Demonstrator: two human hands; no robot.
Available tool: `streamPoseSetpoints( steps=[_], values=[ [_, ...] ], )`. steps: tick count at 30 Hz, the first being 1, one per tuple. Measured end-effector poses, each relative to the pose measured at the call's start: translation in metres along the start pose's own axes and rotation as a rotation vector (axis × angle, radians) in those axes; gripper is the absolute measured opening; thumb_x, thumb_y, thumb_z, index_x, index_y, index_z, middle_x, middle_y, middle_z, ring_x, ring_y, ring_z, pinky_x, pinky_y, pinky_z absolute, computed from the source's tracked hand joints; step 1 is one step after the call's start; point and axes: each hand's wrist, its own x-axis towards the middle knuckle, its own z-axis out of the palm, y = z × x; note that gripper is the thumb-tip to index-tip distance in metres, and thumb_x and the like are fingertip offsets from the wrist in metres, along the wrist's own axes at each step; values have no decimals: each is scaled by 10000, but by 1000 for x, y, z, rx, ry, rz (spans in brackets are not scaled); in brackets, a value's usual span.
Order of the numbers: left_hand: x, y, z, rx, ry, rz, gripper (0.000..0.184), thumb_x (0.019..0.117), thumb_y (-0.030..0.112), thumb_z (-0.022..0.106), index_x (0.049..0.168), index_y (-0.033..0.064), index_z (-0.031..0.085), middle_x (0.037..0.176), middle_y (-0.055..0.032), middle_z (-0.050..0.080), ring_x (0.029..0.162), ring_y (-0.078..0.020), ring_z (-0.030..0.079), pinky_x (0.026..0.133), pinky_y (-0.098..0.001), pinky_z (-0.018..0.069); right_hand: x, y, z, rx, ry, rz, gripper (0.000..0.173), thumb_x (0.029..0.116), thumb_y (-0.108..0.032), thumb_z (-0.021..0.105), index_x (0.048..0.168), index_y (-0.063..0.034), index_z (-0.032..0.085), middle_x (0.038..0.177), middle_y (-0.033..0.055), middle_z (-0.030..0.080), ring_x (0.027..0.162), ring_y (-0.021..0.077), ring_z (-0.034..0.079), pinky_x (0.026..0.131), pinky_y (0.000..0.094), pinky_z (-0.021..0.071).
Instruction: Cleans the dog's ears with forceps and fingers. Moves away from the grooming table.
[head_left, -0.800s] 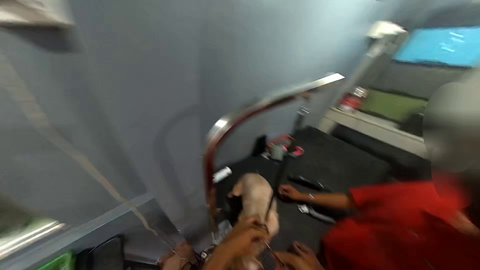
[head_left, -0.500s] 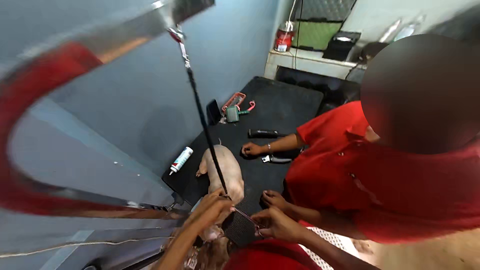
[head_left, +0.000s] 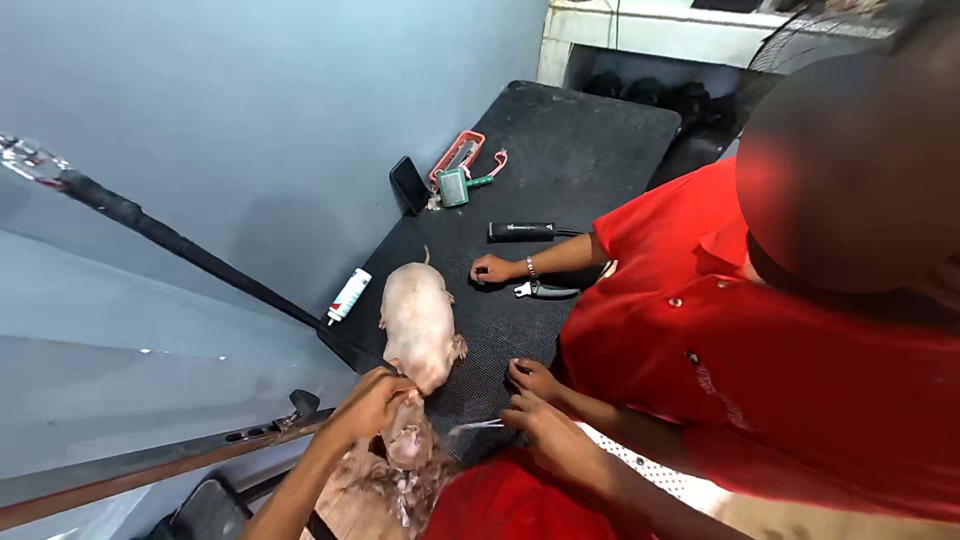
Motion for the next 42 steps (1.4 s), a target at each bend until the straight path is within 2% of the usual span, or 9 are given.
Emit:
streamPoseSetpoints(
  steps=[5,10,15,18,22,25,28,32,42],
  values=[
    [-2,4,23,-256,240,-173,388,1071,353,451,1088,67,713,947,-59,720,958,-183,685,964,-452,534,-15,31,-4,268,202,194,734,686,-532,857,1266,-107,711,1499,140,537,1361,306,515,1117,500,446],
    [13,43,54,-362,337,-273,707,961,647,510,1459,146,548,1128,-14,728,1081,-166,677,1004,-499,530,12,-1,3,201,295,99,574,787,-411,810,1269,-131,672,1258,104,645,1241,293,562,1039,496,490],
    [14,48,70,-658,510,-189,243,1018,203,578,896,66,738,706,25,669,615,-75,623,623,-279,559,17,-22,13,-34,347,60,447,859,-181,727,1298,-133,657,1256,112,644,1238,332,571,1027,522,498],
    [11,33,59,-898,625,-162,362,1055,149,414,793,68,650,659,40,604,562,-47,542,565,-224,490,0,-1,29,73,562,196,280,783,58,668,1016,-81,735,1292,112,666,1228,329,604,1014,548,519],
    [-8,17,59,-352,181,91,280,1007,93,492,1198,78,697,1180,-54,696,1095,-157,665,982,-401,553,-31,30,44,474,738,459,117,796,21,631,700,-45,645,763,60,673,730,181,658,684,411,561],
    [-15,2,59,-151,14,340,527,808,19,682,1322,118,618,1489,-162,501,1363,-326,511,1091,-553,466,-32,31,57,706,689,498,38,878,-27,627,896,-32,660,783,41,634,678,128,608,624,322,537],
    [-6,-21,62,-55,-28,531,566,786,42,753,1328,122,614,1502,-148,509,1396,-320,487,1123,-548,440,-12,16,73,815,333,526,268,959,-98,651,1213,-15,664,957,103,710,809,193,674,752,395,577],
    [10,-43,96,201,290,600,331,959,188,660,1283,256,656,1403,-81,614,1288,-296,593,1009,-529,526,29,-12,103,891,-6,440,280,1031,-239,591,1154,-10,696,1001,79,707,862,127,654,834,363,545],
    [56,-5,121,501,744,532,477,634,651,755,1003,350,775,1110,12,745,1072,-276,641,931,-549,398,24,-43,123,1505,713,560,220,1032,-242,609,1038,-42,701,759,6,644,596,59,557,559,225,483]
  ],
)
